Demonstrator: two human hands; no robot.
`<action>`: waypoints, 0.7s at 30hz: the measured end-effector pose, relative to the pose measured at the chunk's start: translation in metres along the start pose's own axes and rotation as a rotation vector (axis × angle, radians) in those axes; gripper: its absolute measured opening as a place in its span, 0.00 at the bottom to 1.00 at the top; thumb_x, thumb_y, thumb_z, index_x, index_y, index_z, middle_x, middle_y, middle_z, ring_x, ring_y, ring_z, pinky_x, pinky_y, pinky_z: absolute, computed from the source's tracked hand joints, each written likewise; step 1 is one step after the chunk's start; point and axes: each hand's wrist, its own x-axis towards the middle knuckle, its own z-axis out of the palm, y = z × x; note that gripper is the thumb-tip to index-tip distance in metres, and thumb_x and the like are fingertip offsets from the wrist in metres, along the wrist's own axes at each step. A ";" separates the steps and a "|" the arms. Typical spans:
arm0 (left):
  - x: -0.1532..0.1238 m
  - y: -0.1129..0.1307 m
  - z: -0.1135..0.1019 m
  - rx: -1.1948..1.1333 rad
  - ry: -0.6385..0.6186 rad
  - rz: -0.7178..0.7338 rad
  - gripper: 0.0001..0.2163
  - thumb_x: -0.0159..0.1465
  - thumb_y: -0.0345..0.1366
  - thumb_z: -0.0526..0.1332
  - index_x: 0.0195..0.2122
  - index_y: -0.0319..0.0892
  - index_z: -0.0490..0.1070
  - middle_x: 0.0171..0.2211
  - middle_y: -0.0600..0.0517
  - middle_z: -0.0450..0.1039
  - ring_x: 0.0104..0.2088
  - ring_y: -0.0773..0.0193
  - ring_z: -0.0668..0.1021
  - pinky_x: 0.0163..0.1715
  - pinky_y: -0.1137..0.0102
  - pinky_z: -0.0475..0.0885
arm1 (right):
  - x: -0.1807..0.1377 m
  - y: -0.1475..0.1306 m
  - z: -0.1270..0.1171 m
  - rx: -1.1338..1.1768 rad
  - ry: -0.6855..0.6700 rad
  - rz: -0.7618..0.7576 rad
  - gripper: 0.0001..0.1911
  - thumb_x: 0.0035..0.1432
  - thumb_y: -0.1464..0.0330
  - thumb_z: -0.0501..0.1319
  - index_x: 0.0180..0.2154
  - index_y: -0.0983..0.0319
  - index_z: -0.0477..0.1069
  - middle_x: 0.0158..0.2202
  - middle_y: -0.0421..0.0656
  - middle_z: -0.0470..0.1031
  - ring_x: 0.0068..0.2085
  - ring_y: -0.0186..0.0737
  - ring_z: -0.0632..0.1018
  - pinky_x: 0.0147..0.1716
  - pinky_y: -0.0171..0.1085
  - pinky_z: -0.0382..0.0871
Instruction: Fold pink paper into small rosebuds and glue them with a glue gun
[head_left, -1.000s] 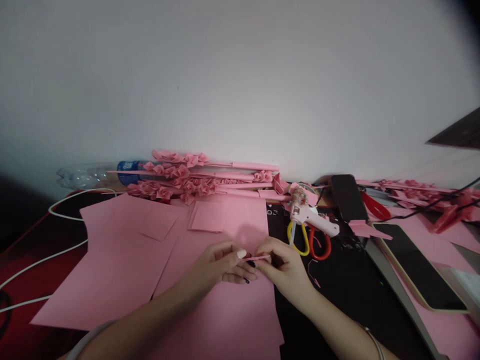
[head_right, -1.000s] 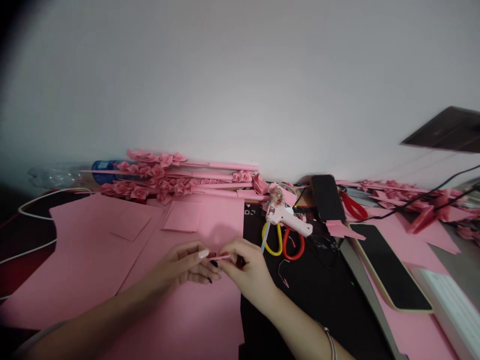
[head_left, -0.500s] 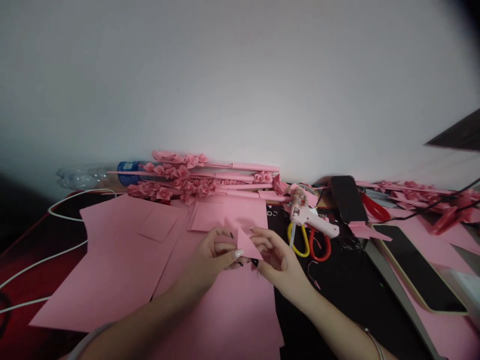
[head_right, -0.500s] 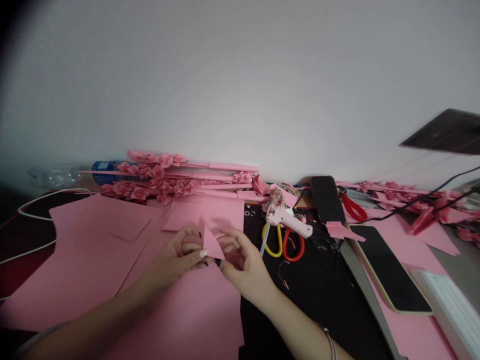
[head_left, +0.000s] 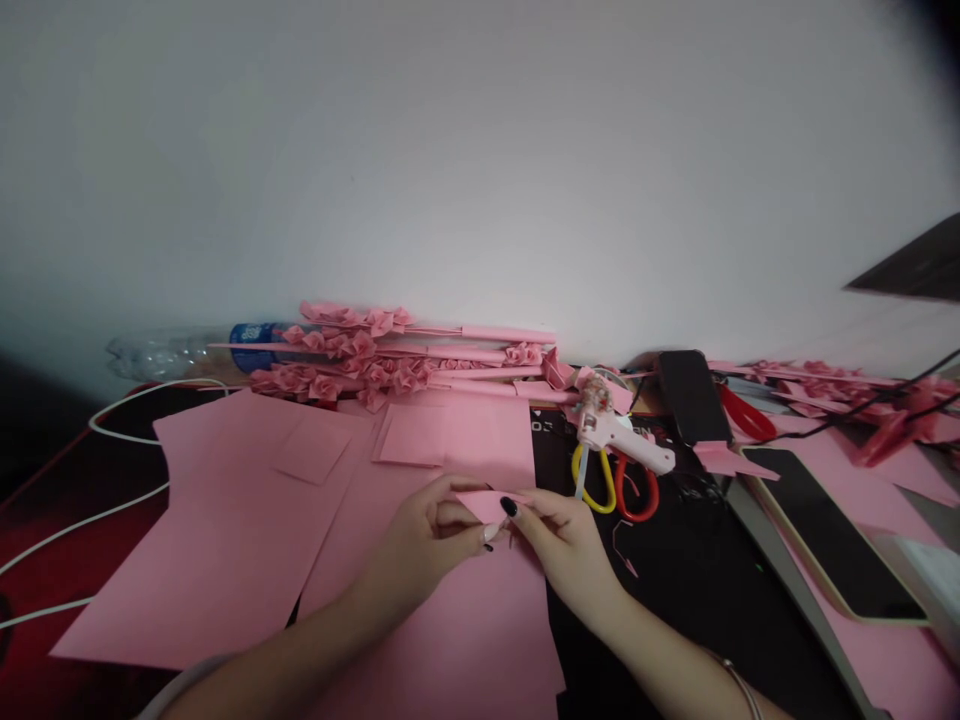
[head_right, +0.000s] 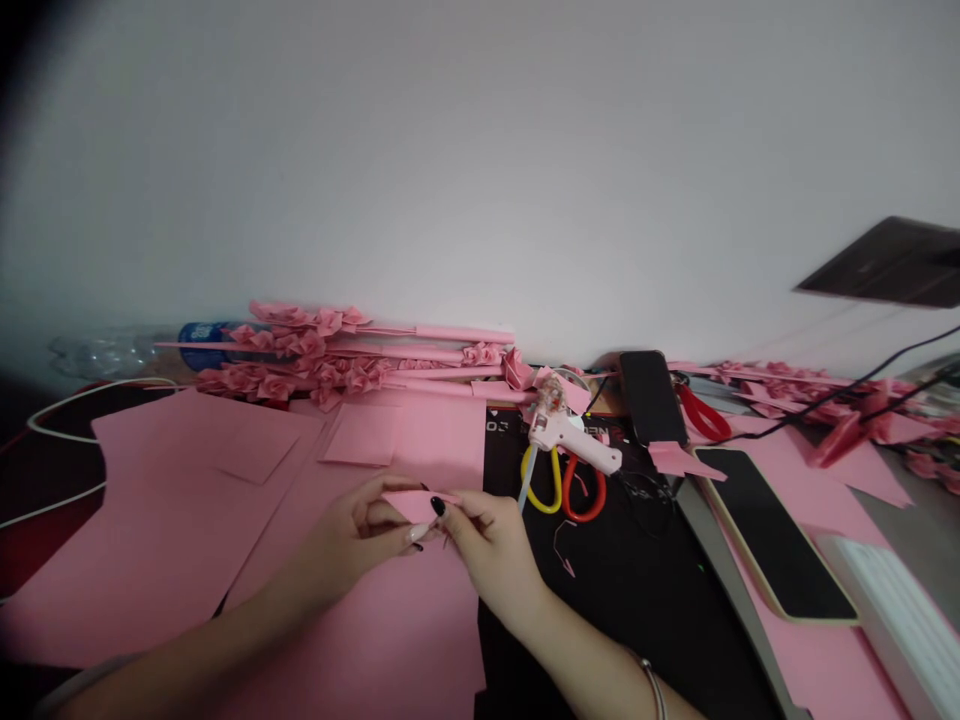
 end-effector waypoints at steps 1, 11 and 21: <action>0.000 0.000 0.000 0.007 0.008 -0.008 0.16 0.50 0.32 0.69 0.39 0.41 0.70 0.24 0.55 0.78 0.33 0.60 0.81 0.35 0.68 0.76 | -0.001 0.000 0.000 -0.047 -0.006 -0.028 0.18 0.64 0.62 0.54 0.29 0.63 0.77 0.24 0.42 0.75 0.26 0.37 0.74 0.27 0.34 0.68; -0.004 0.005 0.003 0.077 0.097 -0.088 0.16 0.53 0.40 0.67 0.42 0.40 0.76 0.37 0.48 0.81 0.38 0.55 0.81 0.35 0.66 0.77 | -0.006 0.001 0.000 -0.385 0.121 -0.472 0.14 0.61 0.76 0.56 0.46 0.60 0.75 0.38 0.48 0.81 0.37 0.42 0.81 0.37 0.40 0.75; -0.002 0.005 -0.001 0.080 0.120 -0.055 0.16 0.54 0.47 0.66 0.37 0.40 0.78 0.33 0.49 0.80 0.34 0.60 0.81 0.32 0.70 0.77 | -0.003 -0.004 -0.002 -0.546 0.128 -0.730 0.19 0.60 0.80 0.55 0.50 0.63 0.73 0.42 0.49 0.79 0.40 0.43 0.77 0.37 0.43 0.75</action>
